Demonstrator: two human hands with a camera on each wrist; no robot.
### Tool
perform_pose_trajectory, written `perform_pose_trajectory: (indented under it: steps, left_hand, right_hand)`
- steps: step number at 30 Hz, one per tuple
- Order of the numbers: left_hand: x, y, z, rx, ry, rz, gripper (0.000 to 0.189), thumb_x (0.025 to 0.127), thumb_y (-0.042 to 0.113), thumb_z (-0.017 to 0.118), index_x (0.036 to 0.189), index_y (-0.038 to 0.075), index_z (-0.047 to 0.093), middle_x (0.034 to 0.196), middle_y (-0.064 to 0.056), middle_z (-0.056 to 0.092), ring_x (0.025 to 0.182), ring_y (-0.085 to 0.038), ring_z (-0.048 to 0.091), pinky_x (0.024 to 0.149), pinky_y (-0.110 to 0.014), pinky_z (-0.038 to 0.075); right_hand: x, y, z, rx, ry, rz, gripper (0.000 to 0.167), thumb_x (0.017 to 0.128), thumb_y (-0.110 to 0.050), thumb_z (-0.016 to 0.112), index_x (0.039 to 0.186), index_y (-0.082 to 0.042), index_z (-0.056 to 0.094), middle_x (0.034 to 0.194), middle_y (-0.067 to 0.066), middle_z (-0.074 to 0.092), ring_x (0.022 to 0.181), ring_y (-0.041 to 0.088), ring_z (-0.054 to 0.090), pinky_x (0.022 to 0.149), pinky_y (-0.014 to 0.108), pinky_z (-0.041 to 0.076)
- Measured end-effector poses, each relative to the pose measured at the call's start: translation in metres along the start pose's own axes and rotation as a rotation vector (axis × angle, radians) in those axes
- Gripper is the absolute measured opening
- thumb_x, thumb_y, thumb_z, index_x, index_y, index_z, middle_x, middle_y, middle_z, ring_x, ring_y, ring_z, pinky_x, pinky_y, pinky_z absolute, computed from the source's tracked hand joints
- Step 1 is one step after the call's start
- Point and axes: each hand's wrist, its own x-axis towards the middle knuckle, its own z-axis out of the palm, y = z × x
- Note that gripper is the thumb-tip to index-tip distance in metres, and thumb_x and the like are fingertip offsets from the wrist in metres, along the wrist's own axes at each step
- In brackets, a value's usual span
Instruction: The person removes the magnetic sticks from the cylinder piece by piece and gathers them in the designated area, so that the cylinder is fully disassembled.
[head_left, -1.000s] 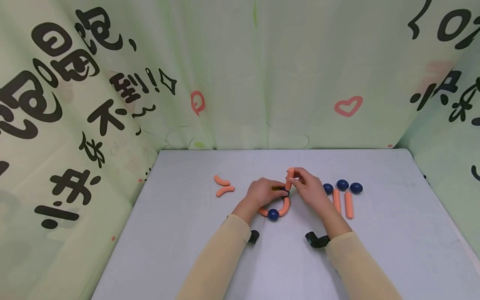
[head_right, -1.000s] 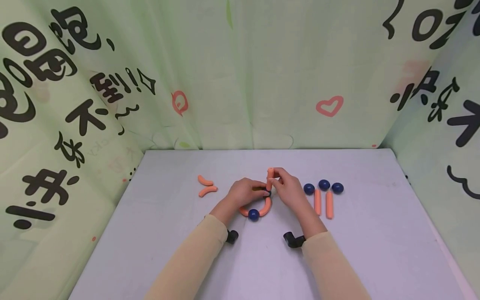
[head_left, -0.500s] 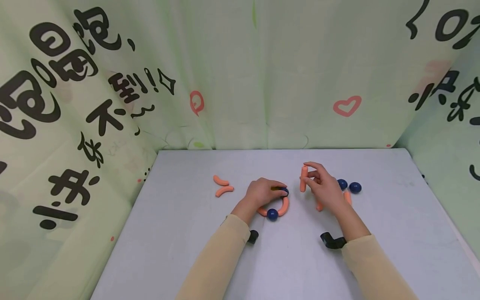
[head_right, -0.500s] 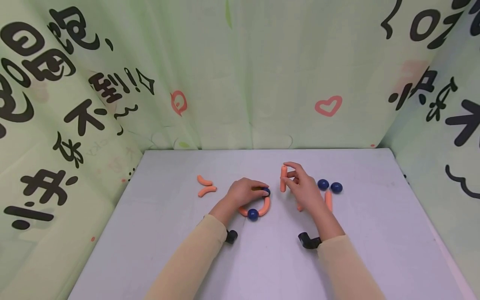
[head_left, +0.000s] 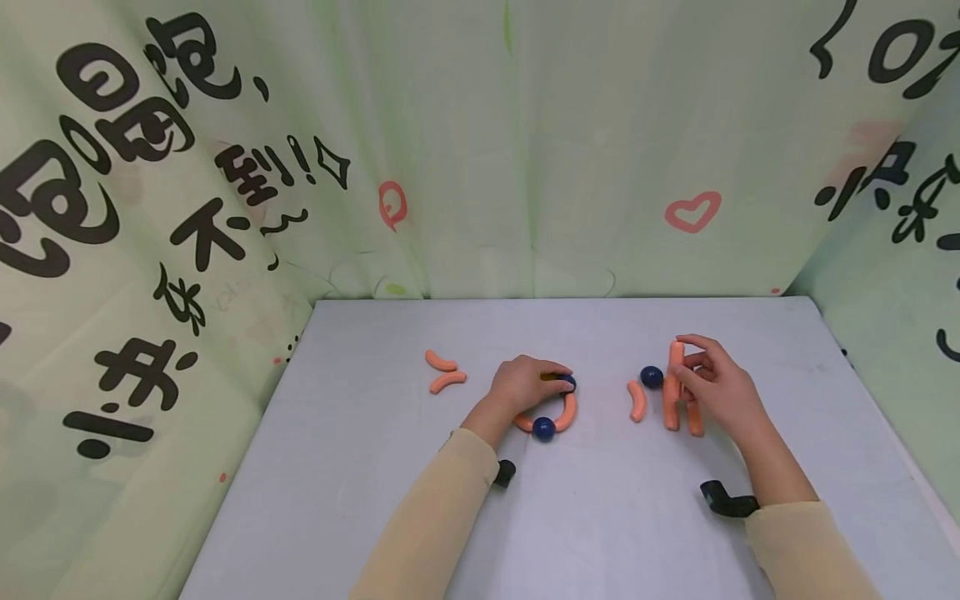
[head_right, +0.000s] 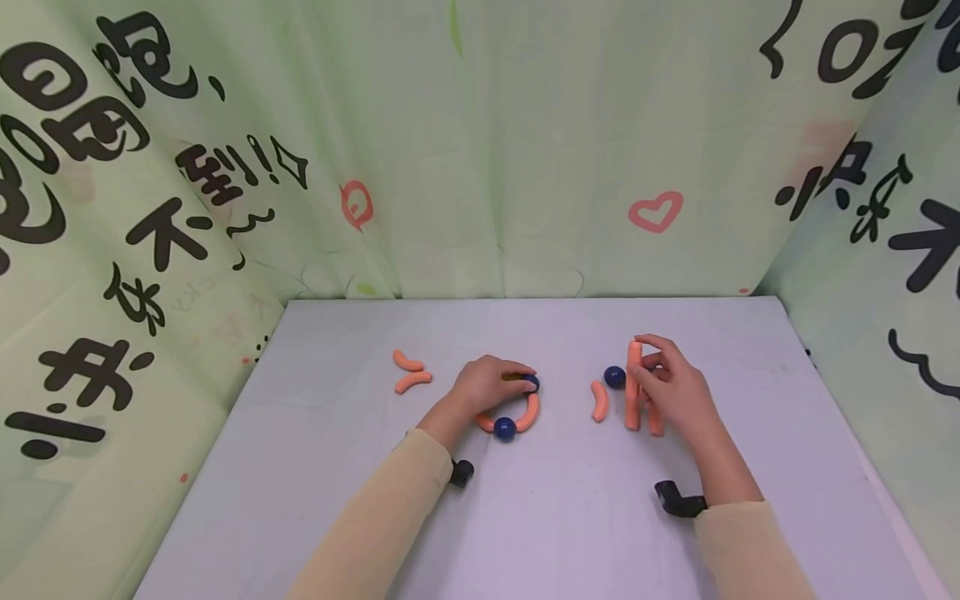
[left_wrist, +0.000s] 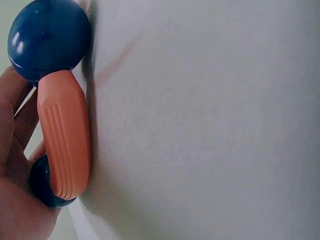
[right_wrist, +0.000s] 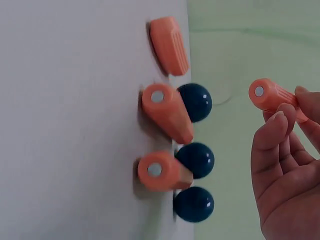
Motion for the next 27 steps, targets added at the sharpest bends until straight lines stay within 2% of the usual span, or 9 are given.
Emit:
perform_pose_trajectory:
  steps: [5, 11, 18, 27]
  left_hand:
    - [0.000, 0.001, 0.000, -0.012, 0.005, -0.008, 0.034, 0.092, 0.059, 0.059, 0.124, 0.051, 0.063, 0.128, 0.020, 0.065, 0.125, -0.012, 0.057, 0.109, -0.038, 0.040]
    - [0.000, 0.000, 0.001, -0.014, 0.005, -0.005, 0.034, 0.092, 0.060, 0.059, 0.124, 0.051, 0.063, 0.128, 0.020, 0.065, 0.125, -0.013, 0.057, 0.109, -0.038, 0.040]
    - [0.000, 0.000, 0.001, -0.017, 0.007, -0.006, 0.033, 0.091, 0.059, 0.060, 0.123, 0.051, 0.064, 0.127, 0.020, 0.065, 0.122, -0.012, 0.058, 0.107, -0.037, 0.042]
    - [0.001, -0.001, 0.002, -0.011, 0.007, -0.004, 0.033, 0.091, 0.060, 0.059, 0.123, 0.052, 0.063, 0.127, 0.020, 0.065, 0.122, -0.011, 0.058, 0.106, -0.036, 0.043]
  right_hand:
    - [-0.006, 0.020, -0.016, 0.007, 0.021, 0.025, 0.066, 0.099, -0.045, 0.055, 0.153, -0.018, 0.030, 0.121, 0.016, 0.052, 0.071, 0.017, 0.062, 0.061, 0.032, 0.056]
    - [-0.010, 0.041, -0.030, -0.037, 0.013, 0.065, 0.068, 0.099, -0.046, 0.055, 0.153, -0.013, 0.029, 0.118, 0.018, 0.053, 0.070, 0.015, 0.063, 0.060, 0.031, 0.055]
    - [-0.010, 0.059, -0.033, -0.087, -0.028, 0.098, 0.068, 0.099, -0.045, 0.055, 0.150, -0.008, 0.031, 0.113, 0.021, 0.055, 0.067, 0.017, 0.063, 0.058, 0.031, 0.054]
    - [-0.011, 0.076, -0.033, -0.093, -0.057, 0.111, 0.067, 0.099, -0.046, 0.055, 0.148, -0.006, 0.032, 0.116, 0.022, 0.053, 0.066, 0.014, 0.061, 0.056, 0.030, 0.055]
